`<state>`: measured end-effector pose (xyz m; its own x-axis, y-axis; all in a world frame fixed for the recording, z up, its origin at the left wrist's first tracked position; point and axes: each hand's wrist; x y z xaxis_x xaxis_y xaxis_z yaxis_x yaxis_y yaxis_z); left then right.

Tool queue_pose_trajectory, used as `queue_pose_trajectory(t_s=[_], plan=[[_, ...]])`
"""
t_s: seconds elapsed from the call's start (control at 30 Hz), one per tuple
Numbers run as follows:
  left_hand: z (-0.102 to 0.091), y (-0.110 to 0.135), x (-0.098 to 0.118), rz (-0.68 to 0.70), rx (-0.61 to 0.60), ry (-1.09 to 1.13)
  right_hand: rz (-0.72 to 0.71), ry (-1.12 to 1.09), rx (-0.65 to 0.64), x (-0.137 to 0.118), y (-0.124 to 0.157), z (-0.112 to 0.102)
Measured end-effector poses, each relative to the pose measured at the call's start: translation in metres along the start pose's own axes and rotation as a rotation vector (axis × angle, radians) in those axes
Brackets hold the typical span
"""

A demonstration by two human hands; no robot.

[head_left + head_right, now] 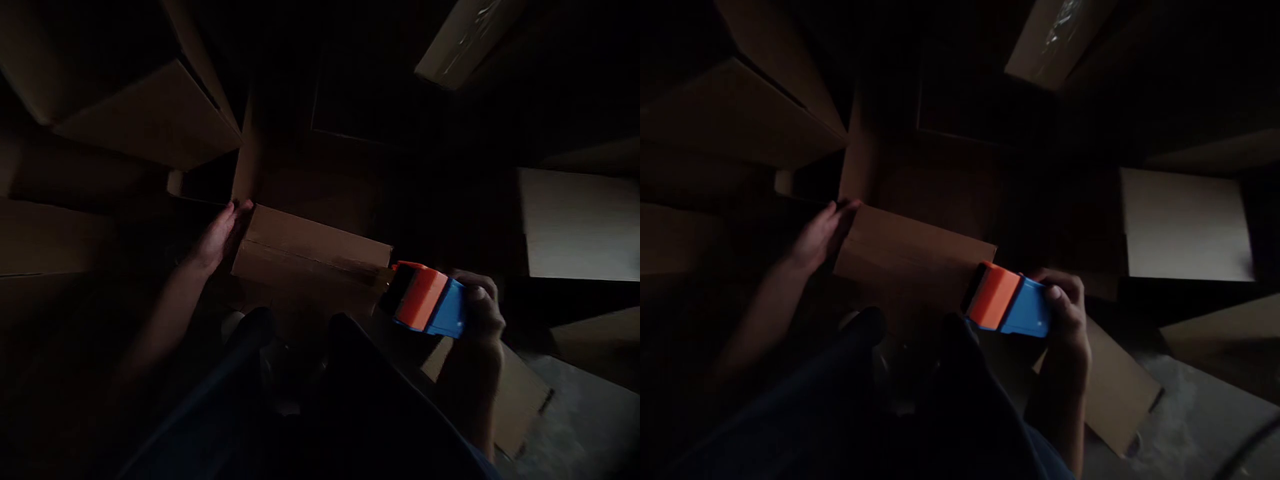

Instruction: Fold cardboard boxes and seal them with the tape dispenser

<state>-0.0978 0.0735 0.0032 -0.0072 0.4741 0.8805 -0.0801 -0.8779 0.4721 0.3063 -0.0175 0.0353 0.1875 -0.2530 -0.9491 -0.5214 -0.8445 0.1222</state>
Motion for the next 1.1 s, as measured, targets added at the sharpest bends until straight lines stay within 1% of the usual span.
queue_pose_trajectory(t_s=[0.07,0.13,0.23,0.33,0.4,0.43,0.57,0.63,0.7,0.77,0.83,0.93,1.0,1.1], plan=[[0.005,-0.002,0.014,0.037,0.027,-0.028,-0.003,0.000,0.007,-0.001,0.001,0.001],[0.013,-0.004,0.021,0.067,0.064,-0.072,-0.004,-0.002,0.009,-0.001,0.002,0.002],[0.025,-0.008,0.015,0.060,0.097,-0.097,-0.007,-0.009,-0.009,0.000,0.002,0.002],[0.030,-0.016,0.001,0.094,0.074,-0.101,-0.016,-0.018,-0.018,0.002,0.000,0.001],[0.029,-0.020,-0.007,0.128,0.049,-0.108,-0.020,-0.022,-0.008,0.003,0.000,0.001],[0.029,-0.022,-0.010,0.143,0.056,-0.119,-0.021,-0.023,-0.002,0.003,0.001,0.001],[0.032,-0.024,-0.016,0.184,0.182,-0.199,-0.022,-0.023,0.005,0.002,0.002,0.000],[0.034,-0.023,-0.014,0.168,0.207,-0.214,-0.026,-0.025,0.004,0.002,0.002,-0.001],[0.032,-0.022,-0.010,0.138,0.186,-0.199,-0.030,-0.026,0.000,0.004,0.001,-0.003],[0.025,-0.024,-0.005,0.114,0.143,-0.184,-0.037,-0.024,-0.006,0.006,0.000,-0.004],[0.016,-0.030,0.000,0.144,0.137,-0.208,-0.046,-0.022,-0.015,0.008,-0.003,-0.006],[0.007,-0.040,0.000,0.305,0.249,-0.321,-0.057,-0.020,-0.031,0.011,-0.008,-0.007],[0.009,-0.045,-0.005,0.387,0.322,-0.403,-0.061,-0.020,-0.042,0.013,-0.010,-0.008],[0.017,-0.046,-0.013,0.382,0.386,-0.486,-0.068,-0.030,-0.057,0.014,-0.013,-0.008]])
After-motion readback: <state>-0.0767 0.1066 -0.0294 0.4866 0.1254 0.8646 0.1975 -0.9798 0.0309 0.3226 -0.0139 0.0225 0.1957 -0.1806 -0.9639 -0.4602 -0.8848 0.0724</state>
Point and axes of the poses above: each hand's wrist, its own y-axis away from the middle knuckle, its own z-axis out of the palm, x = y × z, and after that the axes turned 3 degrees about y, right-handed
